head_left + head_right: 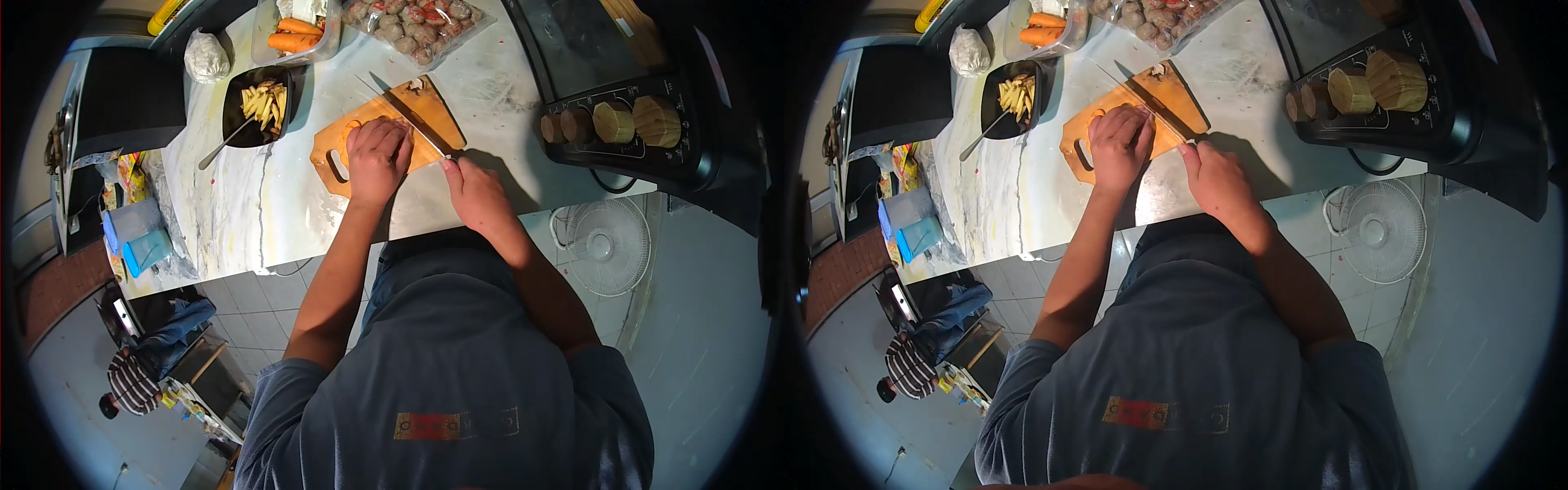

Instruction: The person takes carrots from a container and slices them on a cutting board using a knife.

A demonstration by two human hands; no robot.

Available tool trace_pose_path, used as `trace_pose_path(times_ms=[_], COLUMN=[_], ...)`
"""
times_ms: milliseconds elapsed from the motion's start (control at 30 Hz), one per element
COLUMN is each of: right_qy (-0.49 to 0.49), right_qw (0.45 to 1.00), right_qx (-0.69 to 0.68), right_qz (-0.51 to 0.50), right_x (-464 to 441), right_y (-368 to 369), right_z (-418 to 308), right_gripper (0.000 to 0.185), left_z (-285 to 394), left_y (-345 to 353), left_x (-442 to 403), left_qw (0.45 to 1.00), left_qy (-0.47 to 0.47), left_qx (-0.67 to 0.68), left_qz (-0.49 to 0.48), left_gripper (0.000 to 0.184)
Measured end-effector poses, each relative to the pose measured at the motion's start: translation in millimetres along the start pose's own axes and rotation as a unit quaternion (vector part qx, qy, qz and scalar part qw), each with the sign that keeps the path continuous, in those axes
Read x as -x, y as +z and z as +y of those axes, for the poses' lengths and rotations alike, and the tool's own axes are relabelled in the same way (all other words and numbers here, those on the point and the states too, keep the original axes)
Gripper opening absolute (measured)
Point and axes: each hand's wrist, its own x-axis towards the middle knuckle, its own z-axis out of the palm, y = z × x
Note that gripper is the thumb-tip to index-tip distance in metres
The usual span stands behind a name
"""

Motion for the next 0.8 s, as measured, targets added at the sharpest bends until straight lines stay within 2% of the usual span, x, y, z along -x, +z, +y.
trace_pose_path(times_ms=[800], right_qy=[0.006], right_qw=[1.000], right_qx=[0.011], right_qz=[-0.018], right_x=[-2.2], right_y=[-2.3], right_z=[-1.8], right_gripper=[0.048], left_z=[0.1], left_y=[-1.1], left_x=[0.1], left_qw=[1.000], left_qy=[0.002], left_qx=[0.010], left_qz=[0.001], left_gripper=[0.009])
